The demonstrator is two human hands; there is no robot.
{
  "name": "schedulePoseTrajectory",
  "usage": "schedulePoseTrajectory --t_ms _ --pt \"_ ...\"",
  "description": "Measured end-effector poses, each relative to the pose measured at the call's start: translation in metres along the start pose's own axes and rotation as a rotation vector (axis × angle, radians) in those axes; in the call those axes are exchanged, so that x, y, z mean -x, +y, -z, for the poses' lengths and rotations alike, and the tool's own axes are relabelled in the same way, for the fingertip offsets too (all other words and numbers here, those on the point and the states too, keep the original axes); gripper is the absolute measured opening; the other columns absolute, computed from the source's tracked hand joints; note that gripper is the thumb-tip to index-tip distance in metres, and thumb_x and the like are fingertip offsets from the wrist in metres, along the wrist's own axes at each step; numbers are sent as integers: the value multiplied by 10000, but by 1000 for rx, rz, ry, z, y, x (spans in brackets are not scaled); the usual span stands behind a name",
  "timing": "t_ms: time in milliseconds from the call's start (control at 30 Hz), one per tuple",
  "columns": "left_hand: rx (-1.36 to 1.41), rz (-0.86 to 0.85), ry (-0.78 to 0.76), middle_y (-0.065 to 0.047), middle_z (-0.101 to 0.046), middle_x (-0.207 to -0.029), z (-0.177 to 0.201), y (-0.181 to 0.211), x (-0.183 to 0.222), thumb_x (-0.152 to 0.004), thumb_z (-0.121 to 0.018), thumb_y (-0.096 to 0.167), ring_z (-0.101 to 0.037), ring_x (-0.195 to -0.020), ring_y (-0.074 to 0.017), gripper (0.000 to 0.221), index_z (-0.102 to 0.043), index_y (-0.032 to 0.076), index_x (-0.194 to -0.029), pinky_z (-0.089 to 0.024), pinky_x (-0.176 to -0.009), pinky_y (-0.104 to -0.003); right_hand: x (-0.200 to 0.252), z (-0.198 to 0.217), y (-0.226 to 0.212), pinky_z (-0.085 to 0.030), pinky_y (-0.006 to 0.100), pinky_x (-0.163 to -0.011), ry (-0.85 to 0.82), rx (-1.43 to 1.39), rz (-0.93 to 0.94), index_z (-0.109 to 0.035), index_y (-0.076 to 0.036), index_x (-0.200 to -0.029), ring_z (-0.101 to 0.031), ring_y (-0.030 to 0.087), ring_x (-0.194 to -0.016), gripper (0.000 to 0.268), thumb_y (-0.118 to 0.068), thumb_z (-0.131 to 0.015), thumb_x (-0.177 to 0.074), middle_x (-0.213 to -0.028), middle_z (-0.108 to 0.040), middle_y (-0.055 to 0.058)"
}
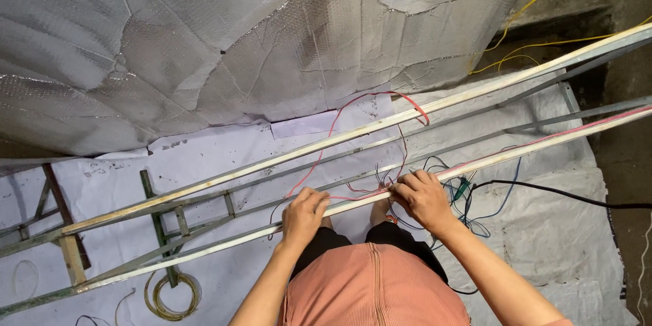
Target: Threading and securing electrical wires along a metal frame structure
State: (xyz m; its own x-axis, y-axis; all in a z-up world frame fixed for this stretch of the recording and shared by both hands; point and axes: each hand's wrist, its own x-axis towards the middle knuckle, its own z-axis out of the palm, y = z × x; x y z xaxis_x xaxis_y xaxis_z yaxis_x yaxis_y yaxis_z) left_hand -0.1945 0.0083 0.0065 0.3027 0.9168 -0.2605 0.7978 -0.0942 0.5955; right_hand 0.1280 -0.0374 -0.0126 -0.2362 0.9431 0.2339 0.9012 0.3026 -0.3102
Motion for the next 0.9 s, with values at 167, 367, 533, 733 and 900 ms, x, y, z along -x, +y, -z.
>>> schedulePoseTrajectory --t_ms 167,367,533,733,900 --pt "-26 -141 9 20 -654 -950 -20 26 -3 -960 -662 357 -730 -843 -327 172 -753 245 -1053 -602 -715 -467 -6 8 -4 -459 348 -779 -6 -20 -2 -711 -250 -937 -597 197 -894 158 -387 -750 -868 -900 -650 -49" --pt "-86 -85 -130 -19 -626 -881 -23 38 -11 -901 -730 372 -712 -867 -326 209 -723 174 -966 -581 -753 -450 -7 12 -9 -452 339 -795 -18 -24 -28 -699 -261 -914 -591 196 -905 153 -404 -736 -875 -909 -649 -51" --pt "-72 -34 -262 -82 -629 -887 -12 52 -23 -860 -764 330 -696 -931 -373 269 -691 85 -942 -557 -806 -485 -7 11 -10 -449 340 -804 -32 -4 -40 -691 -273 -897 -585 185 -909 151 -416 -735 -874 -911 -647 -65" --pt "-133 -50 -345 -122 -657 -905 -3 58 -31 -869 -749 304 -689 -973 -375 261 -700 66 -964 -559 -829 -496 -9 5 -13 -464 361 -830 -75 35 -7 -681 -285 -917 -585 177 -917 196 -444 -762 -838 -918 -639 -72" --pt "-97 -43 -362 -142 -677 -906 0 57 -32 -931 -675 349 -692 -969 -397 293 -721 65 -987 -556 -829 -521 -23 -1 -35 -467 361 -797 -71 -87 57 -693 -279 -927 -591 190 -882 121 -386 -737 -890 -910 -630 -44"
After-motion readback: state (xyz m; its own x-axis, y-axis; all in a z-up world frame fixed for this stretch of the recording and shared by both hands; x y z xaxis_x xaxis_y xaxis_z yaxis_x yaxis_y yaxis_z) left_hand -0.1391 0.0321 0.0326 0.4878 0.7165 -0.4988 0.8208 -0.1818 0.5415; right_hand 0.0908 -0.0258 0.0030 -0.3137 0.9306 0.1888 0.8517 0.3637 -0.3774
